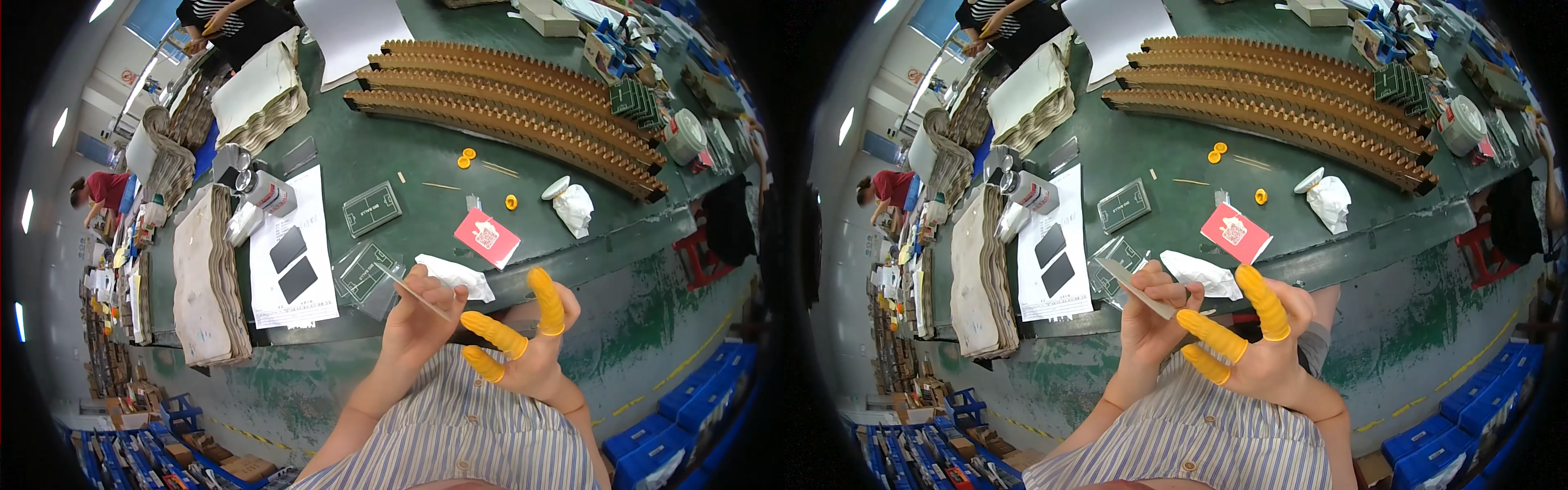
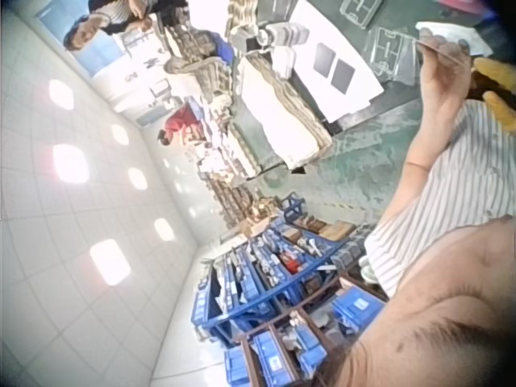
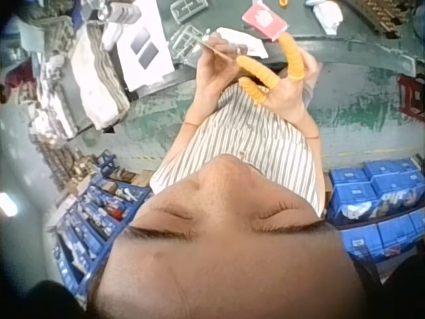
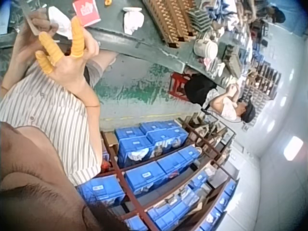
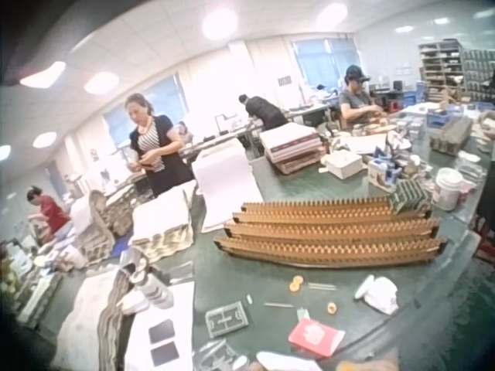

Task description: The person wipes the surface of small rectangular cards using a white cloth. They handle the cards one by one, turning them over to clean both sides, and place them into a clear plastic sleeve. The person wears yellow finger cots on their right hand while performing the task.

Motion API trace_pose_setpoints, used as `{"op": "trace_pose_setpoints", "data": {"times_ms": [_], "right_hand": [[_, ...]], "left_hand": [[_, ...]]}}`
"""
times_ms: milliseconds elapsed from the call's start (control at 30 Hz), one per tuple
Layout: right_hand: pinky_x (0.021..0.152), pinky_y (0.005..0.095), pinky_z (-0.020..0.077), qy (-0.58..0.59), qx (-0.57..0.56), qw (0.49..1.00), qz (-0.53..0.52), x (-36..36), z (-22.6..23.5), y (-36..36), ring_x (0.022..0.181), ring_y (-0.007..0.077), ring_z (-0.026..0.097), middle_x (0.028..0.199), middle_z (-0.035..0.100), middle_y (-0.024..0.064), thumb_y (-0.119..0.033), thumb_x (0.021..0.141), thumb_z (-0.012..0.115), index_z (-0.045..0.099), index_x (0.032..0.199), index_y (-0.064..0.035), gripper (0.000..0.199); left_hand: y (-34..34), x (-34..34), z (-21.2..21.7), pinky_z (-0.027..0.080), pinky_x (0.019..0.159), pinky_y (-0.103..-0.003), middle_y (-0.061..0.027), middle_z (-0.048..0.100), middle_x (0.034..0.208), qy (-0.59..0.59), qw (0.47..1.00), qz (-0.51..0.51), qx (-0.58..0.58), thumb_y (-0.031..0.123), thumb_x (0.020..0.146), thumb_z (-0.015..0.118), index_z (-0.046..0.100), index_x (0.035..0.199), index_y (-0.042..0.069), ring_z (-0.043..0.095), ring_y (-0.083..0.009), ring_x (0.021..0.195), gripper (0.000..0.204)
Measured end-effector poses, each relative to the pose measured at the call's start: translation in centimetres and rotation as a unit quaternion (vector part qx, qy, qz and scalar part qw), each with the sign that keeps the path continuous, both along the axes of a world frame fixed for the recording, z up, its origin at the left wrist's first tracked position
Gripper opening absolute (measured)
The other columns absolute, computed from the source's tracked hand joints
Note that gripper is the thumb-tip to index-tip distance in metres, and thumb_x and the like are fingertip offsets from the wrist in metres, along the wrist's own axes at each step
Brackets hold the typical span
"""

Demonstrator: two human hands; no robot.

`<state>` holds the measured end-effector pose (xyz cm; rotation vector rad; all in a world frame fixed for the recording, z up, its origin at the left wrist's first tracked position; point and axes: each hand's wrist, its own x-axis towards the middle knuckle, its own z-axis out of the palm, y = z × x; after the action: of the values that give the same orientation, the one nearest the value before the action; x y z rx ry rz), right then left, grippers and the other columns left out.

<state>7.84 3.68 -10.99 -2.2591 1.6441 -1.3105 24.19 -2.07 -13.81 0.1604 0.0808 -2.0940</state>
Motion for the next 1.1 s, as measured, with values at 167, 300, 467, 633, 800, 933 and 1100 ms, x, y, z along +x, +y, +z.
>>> {"op": "trace_pose_setpoints", "data": {"times_ms": [167, 300, 467, 633, 800, 933, 1100], "right_hand": [[0.103, 0.0427, 0.0251, -0.106, 0.053, 0.993, 0.013, -0.3, -0.9, 0.7, 0.125, 0.0301, 0.025, 0.144, 0.025, 0.0184, -0.04, 0.076, 0.071, 0.072, 0.099, -0.0074, 0.04], [0.102, 0.0375, 0.0265, -0.115, 0.035, 0.993, 0.005, -0.5, 0.1, 1.2, 0.12, 0.0272, 0.027, 0.14, 0.029, 0.0135, -0.028, 0.074, 0.074, 0.07, 0.103, -0.0078, 0.036], [0.098, 0.0366, 0.0334, -0.224, 0.008, 0.975, 0.001, -2.2, -1.7, 1.3, 0.115, 0.027, 0.042, 0.137, 0.041, 0.0145, -0.026, 0.078, 0.072, 0.05, 0.128, -0.004, 0.059], [0.089, 0.0296, 0.0386, -0.674, 0.069, 0.714, 0.178, -4.9, -2.8, 1.5, 0.101, 0.0178, 0.052, 0.124, 0.052, 0.0149, -0.009, 0.088, 0.058, 0.037, 0.136, -0.0023, 0.053], [0.088, 0.0309, 0.0396, -0.424, -0.012, 0.904, -0.044, -7.4, -4.6, -1.3, 0.093, 0.0192, 0.054, 0.112, 0.059, 0.0114, -0.007, 0.084, 0.065, 0.045, 0.13, -0.0032, 0.051], [0.089, 0.0347, 0.0399, -0.221, -0.031, 0.963, -0.153, -7.7, -4.2, -3.3, 0.097, 0.0242, 0.054, 0.106, 0.061, 0.007, -0.006, 0.079, 0.069, 0.054, 0.122, -0.0052, 0.046], [0.085, 0.0369, 0.0421, -0.128, 0.019, 0.991, -0.046, -4.1, -3.9, -4.4, 0.095, 0.0268, 0.054, 0.096, 0.063, 0.0073, -0.008, 0.076, 0.071, 0.057, 0.115, -0.0042, 0.041]], "left_hand": [[-0.8, 0.2, -0.8, 0.024, 0.104, -0.032, 0.0065, 0.053, 0.062, 0.021, 1.0, -0.016, -0.014, 0.003, 0.083, 0.059, 0.048, 0.082, 0.016, 0.048, -0.0098, 0.065, 0.017], [-0.6, 0.6, -1.2, 0.022, 0.107, -0.032, 0.009, 0.054, 0.068, -0.028, 0.994, -0.01, -0.107, 0.006, 0.083, 0.063, 0.05, 0.09, 0.016, 0.05, -0.0093, 0.069, 0.018], [1.2, 0.4, 0.3, 0.04, 0.098, -0.037, 0.0004, 0.06, 0.09, -0.231, 0.963, 0.069, -0.124, 0.011, 0.087, 0.063, 0.051, 0.108, 0.011, 0.055, -0.012, 0.077, 0.024], [2.9, 0.1, 2.1, 0.054, 0.077, -0.027, -0.0054, 0.064, 0.096, -0.399, 0.904, 0.064, -0.137, 0.006, 0.086, 0.06, 0.054, 0.108, 0.002, 0.064, -0.0116, 0.082, 0.023], [2.8, -0.4, 2.4, 0.051, 0.07, -0.024, -0.0054, 0.066, 0.091, -0.464, 0.872, -0.047, -0.148, 0.002, 0.083, 0.065, 0.052, 0.091, 0.006, 0.063, -0.0099, 0.078, 0.016], [1.9, 0.5, 2.6, 0.052, 0.07, -0.025, -0.0063, 0.066, 0.091, -0.472, 0.866, -0.063, -0.15, 0.002, 0.083, 0.065, 0.053, 0.094, 0.004, 0.064, -0.0109, 0.077, 0.017], [1.4, 2.5, 2.1, 0.057, 0.067, -0.027, -0.0065, 0.065, 0.092, -0.477, 0.869, 0.02, -0.129, 0.003, 0.084, 0.063, 0.053, 0.098, 0.003, 0.065, -0.0119, 0.073, 0.017]]}}
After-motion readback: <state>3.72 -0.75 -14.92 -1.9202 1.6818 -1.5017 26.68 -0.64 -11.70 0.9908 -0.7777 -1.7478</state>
